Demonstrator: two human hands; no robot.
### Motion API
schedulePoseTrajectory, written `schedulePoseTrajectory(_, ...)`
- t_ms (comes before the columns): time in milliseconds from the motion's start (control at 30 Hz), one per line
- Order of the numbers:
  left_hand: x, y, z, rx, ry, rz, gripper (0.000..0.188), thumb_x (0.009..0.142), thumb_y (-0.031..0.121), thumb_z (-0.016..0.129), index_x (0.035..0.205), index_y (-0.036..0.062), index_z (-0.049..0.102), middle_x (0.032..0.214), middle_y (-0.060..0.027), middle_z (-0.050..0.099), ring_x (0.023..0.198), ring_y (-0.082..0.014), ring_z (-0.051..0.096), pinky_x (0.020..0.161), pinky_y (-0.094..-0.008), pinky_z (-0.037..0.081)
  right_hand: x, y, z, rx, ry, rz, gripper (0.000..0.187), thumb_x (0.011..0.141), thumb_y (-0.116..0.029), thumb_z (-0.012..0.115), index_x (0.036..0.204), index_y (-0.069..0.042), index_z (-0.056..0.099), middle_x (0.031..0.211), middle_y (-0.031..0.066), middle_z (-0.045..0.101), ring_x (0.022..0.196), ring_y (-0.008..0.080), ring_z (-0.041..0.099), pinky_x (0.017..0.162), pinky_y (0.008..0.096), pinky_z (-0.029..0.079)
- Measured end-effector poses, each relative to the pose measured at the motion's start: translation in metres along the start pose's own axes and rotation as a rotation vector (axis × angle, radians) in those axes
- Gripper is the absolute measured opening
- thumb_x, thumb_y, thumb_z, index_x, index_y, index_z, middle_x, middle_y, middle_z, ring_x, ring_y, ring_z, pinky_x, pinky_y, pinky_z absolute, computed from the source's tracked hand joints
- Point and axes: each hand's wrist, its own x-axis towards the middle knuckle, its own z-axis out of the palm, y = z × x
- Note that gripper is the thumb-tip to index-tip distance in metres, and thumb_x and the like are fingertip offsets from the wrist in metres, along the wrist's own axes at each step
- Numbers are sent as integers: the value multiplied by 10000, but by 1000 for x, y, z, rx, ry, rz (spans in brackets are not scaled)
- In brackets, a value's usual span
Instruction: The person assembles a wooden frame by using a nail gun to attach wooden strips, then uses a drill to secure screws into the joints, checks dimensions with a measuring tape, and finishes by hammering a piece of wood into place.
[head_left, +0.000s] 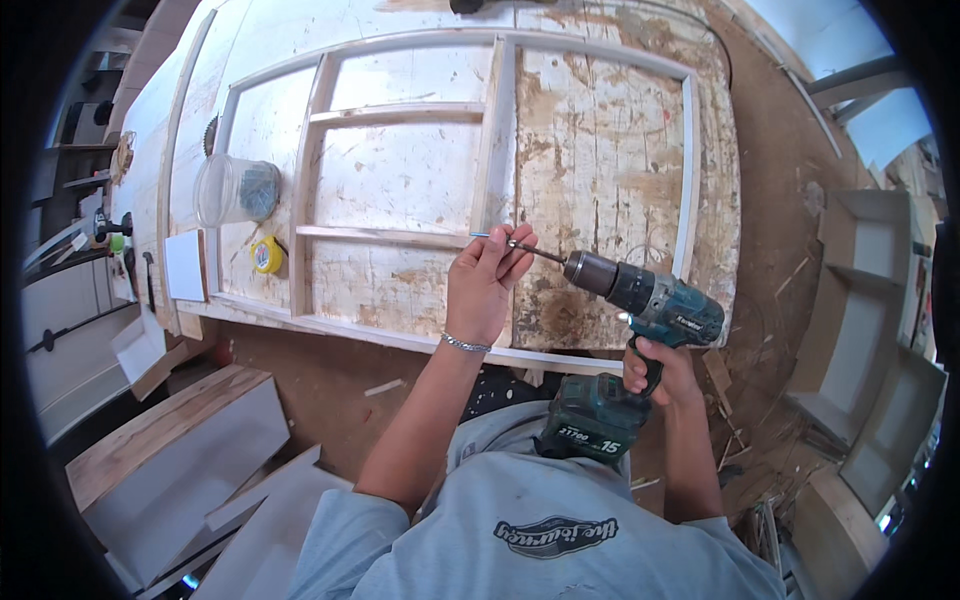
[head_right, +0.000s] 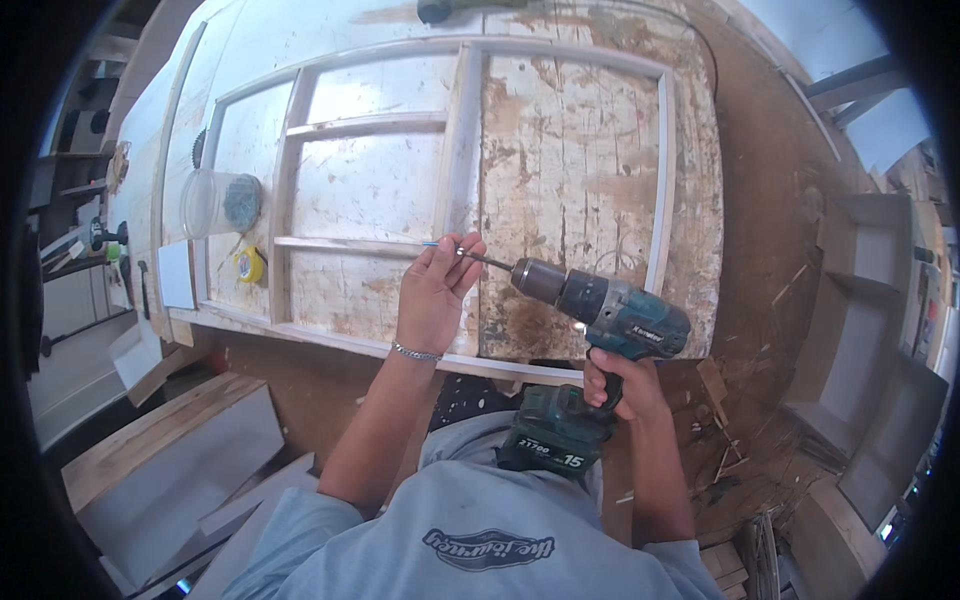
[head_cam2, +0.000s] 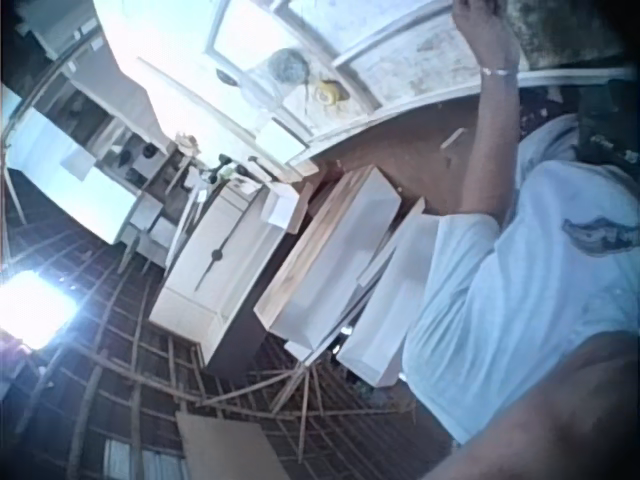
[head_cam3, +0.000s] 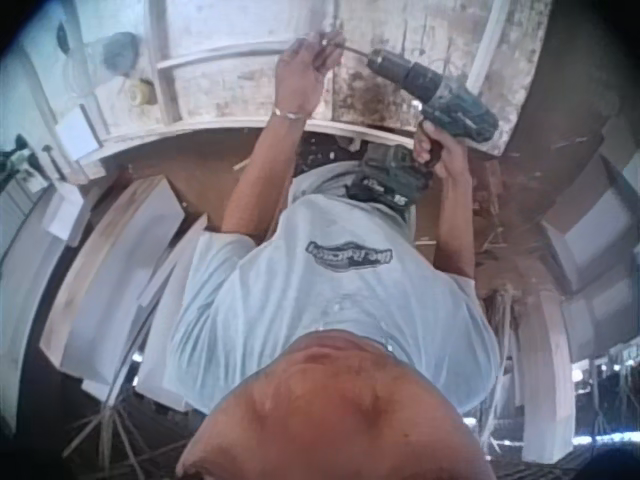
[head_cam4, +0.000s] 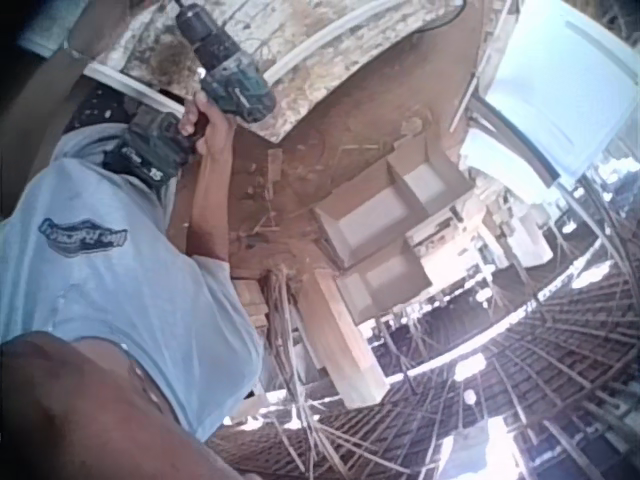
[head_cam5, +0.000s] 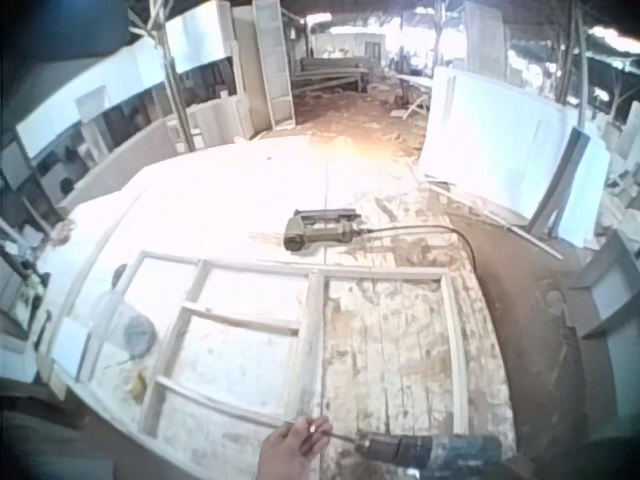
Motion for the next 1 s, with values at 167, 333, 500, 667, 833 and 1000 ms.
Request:
schedulePoseTrajectory(167, 8, -32, 17, 168, 46, 3, 328, 1047, 229, 608, 1213, -54, 590, 1237, -177, 682, 1121, -226, 690, 936, -293, 590, 4, -12, -46, 77, -24, 144, 371, 1010, -183, 581, 1353, -47, 540, 656, 41, 511, 506, 152, 509, 485, 309, 429)
schedulePoseTrajectory(333, 13, -57, 21, 205, 138, -36, 326, 1056, 226, 591, 1223, -55, 574, 1250, -186, 672, 1126, -219, 683, 931, -282, 587, 12, -23, -60, 92, -33, 232, 348, 1004, -199, 592, 1311, -38, 566, 635, 23, 491, 494, 139, 490, 473, 309, 407)
schedulePoseTrajectory(500, 18, -76, 19, 174, 199, -19, 314, 1070, 231, 561, 1234, -37, 566, 1269, -175, 665, 1139, -215, 674, 932, -281, 578, 20, -25, -68, 95, -41, 292, 343, 987, -214, 614, 1260, -8, 576, 627, 14, 473, 489, 133, 478, 466, 305, 397)
schedulePoseTrajectory(667, 23, -73, 18, 215, 214, -25, 334, 1079, 262, 539, 1254, -22, 561, 1286, -163, 660, 1171, -213, 656, 959, -293, 559, 31, -25, -64, 154, -49, 377, 261, 970, -212, 637, 1115, 3, 609, 614, 8, 478, 485, 132, 484, 470, 313, 411)
schedulePoseTrajectory(833, 33, -77, 17, 128, 278, 54, 316, 1083, 252, 532, 1227, -21, 596, 1239, -156, 686, 1119, -211, 678, 915, -286, 571, 44, -19, -50, 164, -51, 387, 244, 975, -225, 607, 1093, -12, 599, 604, -8, 469, 497, 115, 476, 482, 301, 405)
schedulePoseTrajectory(1000, 34, -89, 3, 98, 325, 27, 338, 1082, 262, 534, 1276, -12, 576, 1244, -133, 682, 1139, -206, 666, 948, -307, 551, 48, -9, -56, 215, -56, 451, 232, 968, -214, 609, 1086, -13, 602, 613, -12, 471, 514, 112, 472, 493, 300, 406)
